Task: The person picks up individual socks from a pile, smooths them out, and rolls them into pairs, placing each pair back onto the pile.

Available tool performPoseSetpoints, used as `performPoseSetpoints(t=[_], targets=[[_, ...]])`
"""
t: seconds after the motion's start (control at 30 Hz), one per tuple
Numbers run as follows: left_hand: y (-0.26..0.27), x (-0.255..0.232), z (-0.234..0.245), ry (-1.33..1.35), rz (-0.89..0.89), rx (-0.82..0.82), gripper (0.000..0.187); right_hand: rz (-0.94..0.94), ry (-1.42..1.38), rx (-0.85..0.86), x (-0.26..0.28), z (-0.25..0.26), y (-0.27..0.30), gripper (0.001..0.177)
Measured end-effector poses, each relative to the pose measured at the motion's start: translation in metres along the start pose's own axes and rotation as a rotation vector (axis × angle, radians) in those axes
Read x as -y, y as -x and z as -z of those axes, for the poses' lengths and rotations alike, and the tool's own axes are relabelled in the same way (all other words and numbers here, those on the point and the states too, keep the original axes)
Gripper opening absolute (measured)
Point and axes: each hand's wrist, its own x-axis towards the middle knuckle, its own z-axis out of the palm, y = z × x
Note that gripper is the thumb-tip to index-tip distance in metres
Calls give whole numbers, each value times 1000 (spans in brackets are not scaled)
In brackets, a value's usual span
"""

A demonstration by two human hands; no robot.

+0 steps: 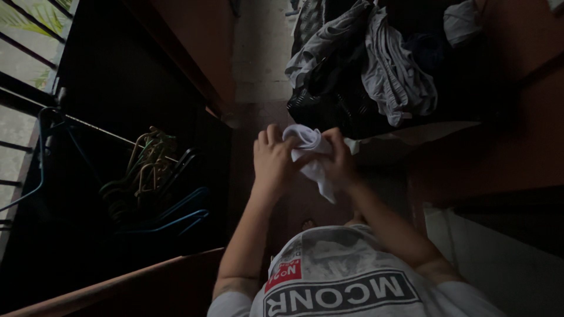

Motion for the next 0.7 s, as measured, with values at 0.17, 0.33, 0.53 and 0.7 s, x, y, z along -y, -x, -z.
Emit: performPoseSetpoints(t=[0.17, 0.33, 0.53, 0.7], targets=[[0, 15, -21, 76, -173, 59, 31, -458, -354, 243, 5, 14, -5, 44], [11, 23, -62, 111, 46, 123, 12, -225, -3, 393, 22, 25, -12, 61], [22, 8, -104, 729, 419, 233, 27, -230, -145, 381, -10, 20, 1, 40], [18, 12, -143, 1682, 525, 338, 26, -197, -120, -67, -30, 12, 13, 22]])
